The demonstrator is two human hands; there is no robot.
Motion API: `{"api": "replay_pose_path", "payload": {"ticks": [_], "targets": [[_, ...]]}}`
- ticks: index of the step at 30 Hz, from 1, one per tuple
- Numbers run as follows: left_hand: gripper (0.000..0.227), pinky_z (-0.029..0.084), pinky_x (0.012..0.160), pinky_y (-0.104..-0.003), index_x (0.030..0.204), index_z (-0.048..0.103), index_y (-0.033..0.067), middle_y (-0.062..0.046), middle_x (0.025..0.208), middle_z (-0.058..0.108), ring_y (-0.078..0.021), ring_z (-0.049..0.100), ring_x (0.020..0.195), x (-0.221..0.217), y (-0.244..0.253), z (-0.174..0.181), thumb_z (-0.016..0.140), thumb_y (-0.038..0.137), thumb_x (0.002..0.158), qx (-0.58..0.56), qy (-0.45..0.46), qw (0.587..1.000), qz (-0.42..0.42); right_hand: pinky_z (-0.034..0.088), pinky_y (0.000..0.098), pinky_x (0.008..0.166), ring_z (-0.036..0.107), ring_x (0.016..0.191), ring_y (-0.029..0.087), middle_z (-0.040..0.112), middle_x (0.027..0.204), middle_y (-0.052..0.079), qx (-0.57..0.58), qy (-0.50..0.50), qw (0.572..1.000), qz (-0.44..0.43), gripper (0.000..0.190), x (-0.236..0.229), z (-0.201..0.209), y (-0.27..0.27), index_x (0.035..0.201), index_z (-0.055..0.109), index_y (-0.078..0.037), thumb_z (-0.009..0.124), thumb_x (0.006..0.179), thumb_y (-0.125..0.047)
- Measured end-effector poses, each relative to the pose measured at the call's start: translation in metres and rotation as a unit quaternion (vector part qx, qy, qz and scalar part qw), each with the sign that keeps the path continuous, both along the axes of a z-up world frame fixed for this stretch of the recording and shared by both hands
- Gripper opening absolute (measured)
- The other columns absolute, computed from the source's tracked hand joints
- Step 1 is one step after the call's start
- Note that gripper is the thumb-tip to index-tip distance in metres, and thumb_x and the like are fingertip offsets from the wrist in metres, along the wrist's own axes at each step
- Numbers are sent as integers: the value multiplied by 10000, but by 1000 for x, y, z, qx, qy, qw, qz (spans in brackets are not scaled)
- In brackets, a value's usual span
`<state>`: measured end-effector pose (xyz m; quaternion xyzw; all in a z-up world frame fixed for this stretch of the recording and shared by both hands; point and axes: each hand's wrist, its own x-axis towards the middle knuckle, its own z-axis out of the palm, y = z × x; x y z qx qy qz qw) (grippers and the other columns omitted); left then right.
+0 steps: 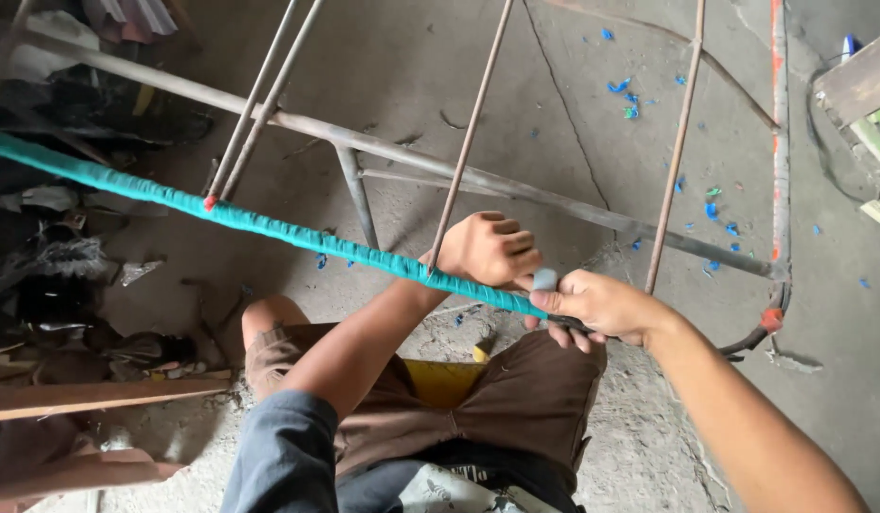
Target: Wrapping a metal furniture frame with strips of fabric and securing them with tape
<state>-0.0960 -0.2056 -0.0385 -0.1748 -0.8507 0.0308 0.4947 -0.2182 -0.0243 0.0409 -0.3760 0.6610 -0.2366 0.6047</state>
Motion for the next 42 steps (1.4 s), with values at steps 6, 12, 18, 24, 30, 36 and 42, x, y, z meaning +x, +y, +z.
{"api": "replay_pose_path", "payload": {"ticks": [6, 12, 18, 24, 30, 36, 42], "targets": [[437, 504, 510, -400, 803, 487, 157, -38, 663, 446, -293, 590, 557, 40, 36, -19, 507, 490, 1086, 255, -68, 964, 30, 434, 265, 289, 659, 383, 172, 781, 630, 166, -115, 72, 991, 10, 444, -2, -15, 16, 801, 768, -10, 597, 1035, -346], [367, 514, 579, -304, 696, 678, 127, -4, 524, 571, -159, 561, 509, 72, 116, -32, 606, 242, 1036, 719, -284, 627, -92, 575, 365, 603, 720, 667, 236, 727, 774, 35, -443, 493, 749, -4, 314, 31, -27, 51, 1259, 768, -194, 606, 1038, -348], [518, 436, 478, -283, 714, 680, 38, -77, 555, 561, -160, 508, 472, 54, 155, 22, 564, 411, 1054, 876, -248, 411, -56, 485, 463, 805, 660, 854, 312, 725, 1074, 119, -488, 523, 699, -4, 342, 43, -21, 68, 1340, 683, -54, 571, 1032, -153], [391, 408, 496, -297, 644, 560, 57, -69, 548, 547, -140, 492, 469, 56, 166, 33, 574, 132, 1028, 902, -139, 408, 17, 514, 504, 920, 698, 1023, 387, 717, 1247, 227, -491, 419, 763, 38, 425, 32, -2, 77, 1329, 678, 10, 561, 974, -192], [387, 320, 616, -317, 722, 410, 202, 84, 701, 384, -74, 342, 688, 53, 190, 13, 578, 185, 1070, 826, -71, 558, 25, 608, 381, 744, 801, 909, 266, 810, 1050, 75, -398, 384, 833, -25, 310, 28, -5, 60, 1210, 666, -74, 605, 1032, -320], [234, 463, 757, -324, 963, 691, 141, 74, 882, 619, -81, 500, 859, 61, 190, 0, 540, 272, 1086, 793, -106, 599, 38, 424, 472, 1107, 616, 1319, 328, 676, 1412, 102, -124, 374, 907, 149, 596, 4, -25, 32, 1416, 634, -155, 466, 1011, -560], [293, 486, 755, -365, 1082, 650, 115, -25, 838, 605, -140, 551, 812, 109, 179, -70, 550, 387, 1130, 709, -329, 618, 86, 637, 421, 889, 795, 1107, 331, 854, 1145, 89, 28, 545, 838, 17, 586, -8, -88, 54, 1449, 599, -550, 579, 876, -668]]}}
